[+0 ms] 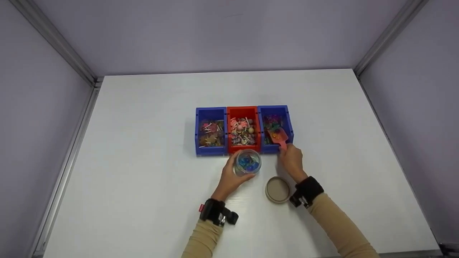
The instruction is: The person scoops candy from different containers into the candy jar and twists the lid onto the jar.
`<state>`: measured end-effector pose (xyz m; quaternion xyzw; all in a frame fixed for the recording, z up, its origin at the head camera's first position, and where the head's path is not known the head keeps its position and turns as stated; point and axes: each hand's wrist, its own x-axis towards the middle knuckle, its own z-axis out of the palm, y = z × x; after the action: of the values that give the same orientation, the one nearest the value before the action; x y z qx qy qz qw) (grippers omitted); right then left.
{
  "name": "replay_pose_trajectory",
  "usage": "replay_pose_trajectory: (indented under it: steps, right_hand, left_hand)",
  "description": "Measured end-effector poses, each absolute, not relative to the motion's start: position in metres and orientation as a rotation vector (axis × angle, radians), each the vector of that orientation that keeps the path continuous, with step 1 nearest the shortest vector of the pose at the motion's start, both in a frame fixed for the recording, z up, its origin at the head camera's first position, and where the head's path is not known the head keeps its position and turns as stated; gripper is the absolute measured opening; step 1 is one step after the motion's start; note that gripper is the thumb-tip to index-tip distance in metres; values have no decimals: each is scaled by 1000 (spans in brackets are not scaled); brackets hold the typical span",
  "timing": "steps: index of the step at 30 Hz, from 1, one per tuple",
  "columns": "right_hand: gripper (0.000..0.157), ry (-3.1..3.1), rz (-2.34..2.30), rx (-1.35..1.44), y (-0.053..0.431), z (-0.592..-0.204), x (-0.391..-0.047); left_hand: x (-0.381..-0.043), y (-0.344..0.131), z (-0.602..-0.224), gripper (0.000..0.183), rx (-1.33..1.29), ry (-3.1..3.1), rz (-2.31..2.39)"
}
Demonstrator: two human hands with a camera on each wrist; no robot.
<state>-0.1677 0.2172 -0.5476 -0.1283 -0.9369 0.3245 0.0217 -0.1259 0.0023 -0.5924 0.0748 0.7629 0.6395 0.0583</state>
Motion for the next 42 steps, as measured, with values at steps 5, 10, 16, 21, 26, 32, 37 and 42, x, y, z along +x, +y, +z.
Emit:
replay_pose_trajectory:
  steps: [5,10,16,21,26,32,37,42]
  right_hand:
    - [28,-2847,1007,-353,219,-549,-164]
    - [28,-2814,1020,-294,221,-550,-161]
    - [27,-2789,1031,-271,224,-551,-157]
    - [24,-2725,1039,-221,226,-554,-154]
    - [21,-2679,1068,-199,228,-555,-153]
    - [22,-2655,1109,-179,235,-556,-149]
    - [20,-2571,1163,-100,241,-556,-145]
    - [16,-2499,1169,-1,247,-558,-140]
  left_hand:
    - [-126,2,-592,91,210,2310,1916]
    - [-126,2,-592,91,212,2314,1895]
    - [-126,1,-592,91,212,2319,1871]
    - [-126,1,-592,91,211,2312,1872]
    - [-126,0,-592,92,216,2317,1875]
    - [-125,1,-590,91,214,2325,1886]
    - [-125,1,-591,91,218,2328,1881]
    - [-126,1,-591,91,190,2296,1889]
